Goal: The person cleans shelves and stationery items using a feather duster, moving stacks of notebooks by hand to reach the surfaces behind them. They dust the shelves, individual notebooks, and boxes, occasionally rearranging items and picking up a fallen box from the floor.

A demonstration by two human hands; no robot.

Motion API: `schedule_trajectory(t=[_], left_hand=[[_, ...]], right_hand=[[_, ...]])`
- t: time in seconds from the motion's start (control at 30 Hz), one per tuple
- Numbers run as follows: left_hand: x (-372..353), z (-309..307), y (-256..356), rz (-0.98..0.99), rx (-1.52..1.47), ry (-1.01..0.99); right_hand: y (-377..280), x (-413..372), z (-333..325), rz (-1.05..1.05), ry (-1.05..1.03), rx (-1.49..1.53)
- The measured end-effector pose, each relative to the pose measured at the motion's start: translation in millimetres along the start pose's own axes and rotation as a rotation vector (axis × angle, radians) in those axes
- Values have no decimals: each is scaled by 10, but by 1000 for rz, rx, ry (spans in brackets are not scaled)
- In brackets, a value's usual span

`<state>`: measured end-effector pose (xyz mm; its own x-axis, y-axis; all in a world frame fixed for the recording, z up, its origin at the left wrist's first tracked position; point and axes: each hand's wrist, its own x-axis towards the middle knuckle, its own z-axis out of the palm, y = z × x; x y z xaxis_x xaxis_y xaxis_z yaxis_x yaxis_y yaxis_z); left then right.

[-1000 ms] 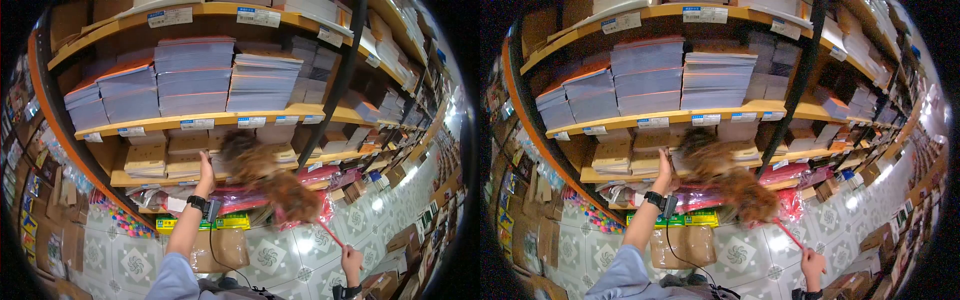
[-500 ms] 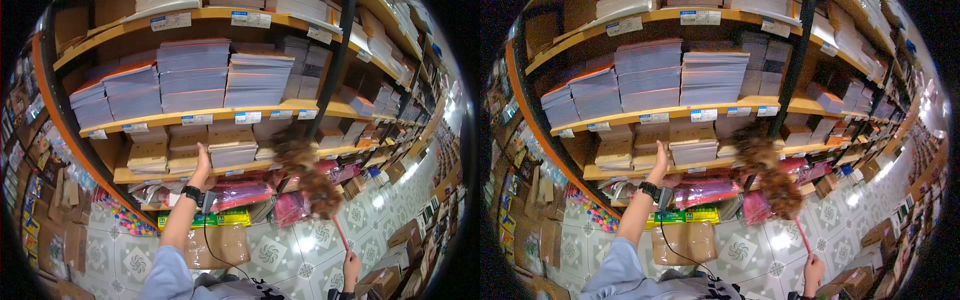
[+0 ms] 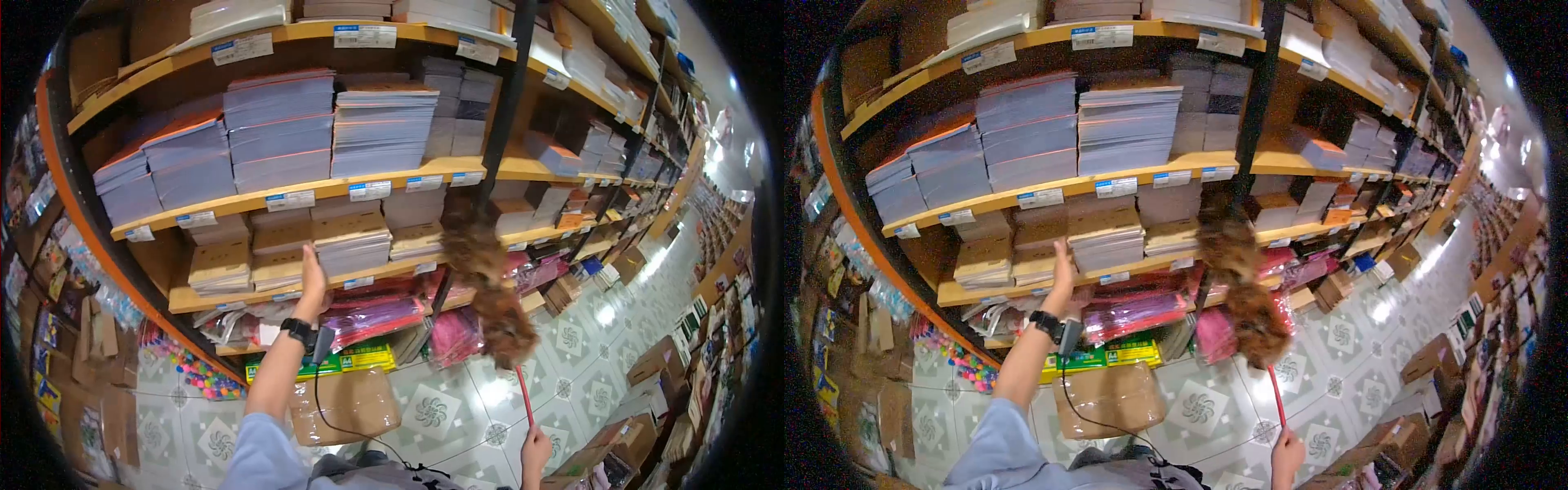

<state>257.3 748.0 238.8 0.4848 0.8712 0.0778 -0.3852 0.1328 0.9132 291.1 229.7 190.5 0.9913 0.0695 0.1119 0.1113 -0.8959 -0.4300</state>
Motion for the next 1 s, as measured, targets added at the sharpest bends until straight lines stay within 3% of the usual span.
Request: schedule_trajectory(t=[0.03,0.1,0.13,0.17,0.27,0.3,0.4,0.53,0.6,0.73,0.87,0.97,1.0], left_hand=[[-76,7,65,12,-78,20],[-261,48,223,-93,-67,48],[-309,41,257,-187,-55,80],[-74,-189,-113,-240,-265,47],[-215,-370,41,-286,-192,67],[109,-835,-482,-163,-143,-14],[-101,-1010,-169,-245,-271,46],[-329,-1448,-171,-260,-207,-35],[-450,-1632,-151,-277,-190,-18],[-569,-2015,-240,-335,-142,46],[-619,-2141,-188,-366,-146,97],[-604,-2147,-160,-349,-149,104],[-583,-2126,-139,-331,-138,91]], right_hand=[[119,-110,26,100,-27,62],[255,-395,462,89,-60,150],[76,-546,530,5,-106,168],[-158,-673,598,-83,-149,190],[-574,-923,607,-175,-251,113],[-616,-983,632,-188,-261,83],[-480,-1093,739,-161,-245,66],[-485,-1258,674,-108,-196,38],[-435,-1343,700,-19,-150,322],[-279,-1351,890,127,-131,588],[-729,-1326,808,97,-152,537],[-890,-1348,684,-175,-137,126],[-862,-1349,655,-168,-135,125]])
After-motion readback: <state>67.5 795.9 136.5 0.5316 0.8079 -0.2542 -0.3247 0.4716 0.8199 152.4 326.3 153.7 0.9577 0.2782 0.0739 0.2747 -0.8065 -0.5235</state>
